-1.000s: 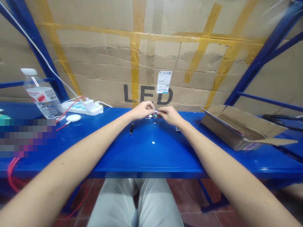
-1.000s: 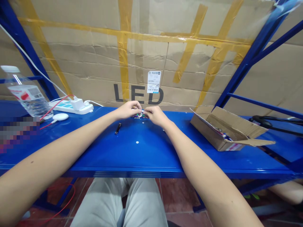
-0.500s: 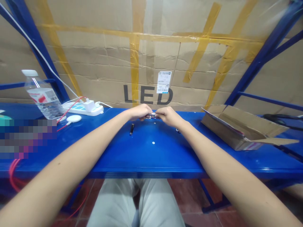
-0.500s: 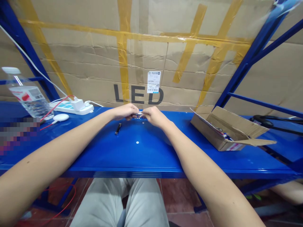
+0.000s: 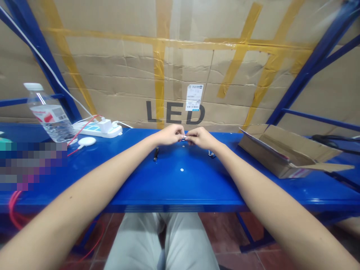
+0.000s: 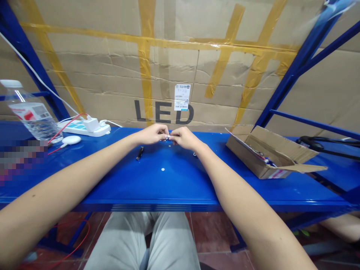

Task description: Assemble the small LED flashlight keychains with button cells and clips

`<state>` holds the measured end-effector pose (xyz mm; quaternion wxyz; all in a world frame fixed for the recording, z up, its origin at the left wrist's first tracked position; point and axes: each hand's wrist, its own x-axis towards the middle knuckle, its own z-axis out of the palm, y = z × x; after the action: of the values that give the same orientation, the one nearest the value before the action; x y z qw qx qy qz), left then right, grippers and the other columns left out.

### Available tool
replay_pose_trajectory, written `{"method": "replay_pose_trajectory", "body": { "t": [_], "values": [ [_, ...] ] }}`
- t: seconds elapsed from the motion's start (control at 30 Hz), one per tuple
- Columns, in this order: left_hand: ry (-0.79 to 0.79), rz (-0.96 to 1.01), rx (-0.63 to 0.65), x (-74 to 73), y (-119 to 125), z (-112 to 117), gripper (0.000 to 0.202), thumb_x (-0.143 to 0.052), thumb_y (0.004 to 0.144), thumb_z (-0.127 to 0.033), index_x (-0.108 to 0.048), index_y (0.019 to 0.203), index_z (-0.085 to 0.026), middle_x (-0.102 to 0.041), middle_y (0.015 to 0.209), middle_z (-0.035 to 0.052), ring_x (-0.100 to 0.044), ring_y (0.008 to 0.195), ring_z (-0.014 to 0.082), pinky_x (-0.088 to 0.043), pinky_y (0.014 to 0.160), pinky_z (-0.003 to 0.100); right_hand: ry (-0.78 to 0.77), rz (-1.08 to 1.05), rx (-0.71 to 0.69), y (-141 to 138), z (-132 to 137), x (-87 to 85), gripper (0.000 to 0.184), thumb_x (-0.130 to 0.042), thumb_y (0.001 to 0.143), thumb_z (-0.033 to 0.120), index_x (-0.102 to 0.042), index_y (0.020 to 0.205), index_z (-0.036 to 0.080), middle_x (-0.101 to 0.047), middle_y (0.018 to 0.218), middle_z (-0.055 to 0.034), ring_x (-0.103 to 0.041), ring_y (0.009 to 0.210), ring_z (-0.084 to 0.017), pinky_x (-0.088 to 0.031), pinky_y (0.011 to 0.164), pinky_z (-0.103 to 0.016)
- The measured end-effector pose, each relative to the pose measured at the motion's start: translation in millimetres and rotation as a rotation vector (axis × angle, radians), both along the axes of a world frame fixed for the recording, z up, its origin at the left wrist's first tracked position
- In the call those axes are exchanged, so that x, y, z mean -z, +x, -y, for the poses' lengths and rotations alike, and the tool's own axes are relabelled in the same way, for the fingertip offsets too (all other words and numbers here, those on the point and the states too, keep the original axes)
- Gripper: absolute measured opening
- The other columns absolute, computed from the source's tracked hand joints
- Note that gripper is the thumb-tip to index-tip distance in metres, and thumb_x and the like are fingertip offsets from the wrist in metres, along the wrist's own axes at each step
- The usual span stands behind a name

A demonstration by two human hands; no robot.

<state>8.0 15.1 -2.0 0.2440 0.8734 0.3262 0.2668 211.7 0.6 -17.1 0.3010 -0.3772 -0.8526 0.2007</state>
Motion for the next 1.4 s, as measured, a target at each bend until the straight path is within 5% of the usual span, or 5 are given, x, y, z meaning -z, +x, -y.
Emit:
{"method": "replay_pose_trajectory", "body": {
  "t": [0.53, 0.87, 1.2, 1.3, 1.4],
  "values": [
    [0.348, 0.030, 0.062, -2.7, 11, 18, 0.013, -0.058, 0.086, -0.019, -0.052, 0.074, -0.018, -0.063, 0.076, 0.0020, -0.056, 0.072, 0.0151, -0.038, 0.065, 0.027, -0.595, -0.424, -0.137, 13, -2, -1.3, 0.019, -0.070, 0.073, 0.033, -0.066, 0.068, 0.015, -0.048, 0.042, 0.0023, -0.041, 0.041, -0.012, -0.031, 0.046, -0.027],
    [0.708, -0.130, 0.138, -0.7, 17, 23, 0.019, -0.041, 0.093, -0.009, -0.047, 0.078, -0.020, -0.057, 0.082, 0.0070, -0.051, 0.079, 0.0199, -0.040, 0.074, 0.033, -0.970, -0.562, -0.136, 13, 2, -13.7, 0.025, -0.057, 0.082, 0.020, -0.046, 0.059, 0.019, -0.021, 0.041, 0.0086, -0.009, 0.039, -0.007, -0.014, 0.038, -0.021],
    [0.916, -0.284, 0.122, 0.6, 13, 16, 0.022, -0.038, 0.089, -0.002, -0.055, 0.088, -0.017, -0.062, 0.089, 0.0097, -0.053, 0.084, 0.0211, -0.042, 0.081, 0.034, -1.096, -0.567, -0.132, 14, 0, -16.1, 0.029, -0.043, 0.093, 0.020, -0.045, 0.064, 0.019, -0.016, 0.043, 0.0097, -0.005, 0.039, -0.007, -0.015, 0.033, -0.018],
    [0.910, -0.289, 0.105, -1.6, 12, 17, 0.022, -0.038, 0.091, -0.004, -0.055, 0.087, -0.017, -0.063, 0.090, 0.0095, -0.056, 0.086, 0.0211, -0.043, 0.081, 0.033, -1.093, -0.516, -0.227, 14, -2, -17.3, 0.028, -0.041, 0.095, 0.021, -0.042, 0.066, 0.019, -0.016, 0.042, 0.0102, -0.006, 0.037, -0.007, -0.017, 0.032, -0.017],
    [0.814, -0.246, 0.017, -3.3, 11, 19, 0.015, -0.042, 0.094, -0.012, -0.054, 0.085, -0.018, -0.065, 0.087, 0.0084, -0.059, 0.083, 0.0210, -0.043, 0.075, 0.033, -0.971, -0.390, -0.133, 13, 2, -24.6, 0.030, -0.039, 0.096, 0.027, -0.046, 0.069, 0.018, -0.022, 0.041, 0.0085, -0.015, 0.037, -0.007, -0.020, 0.034, -0.018]
  ]
}}
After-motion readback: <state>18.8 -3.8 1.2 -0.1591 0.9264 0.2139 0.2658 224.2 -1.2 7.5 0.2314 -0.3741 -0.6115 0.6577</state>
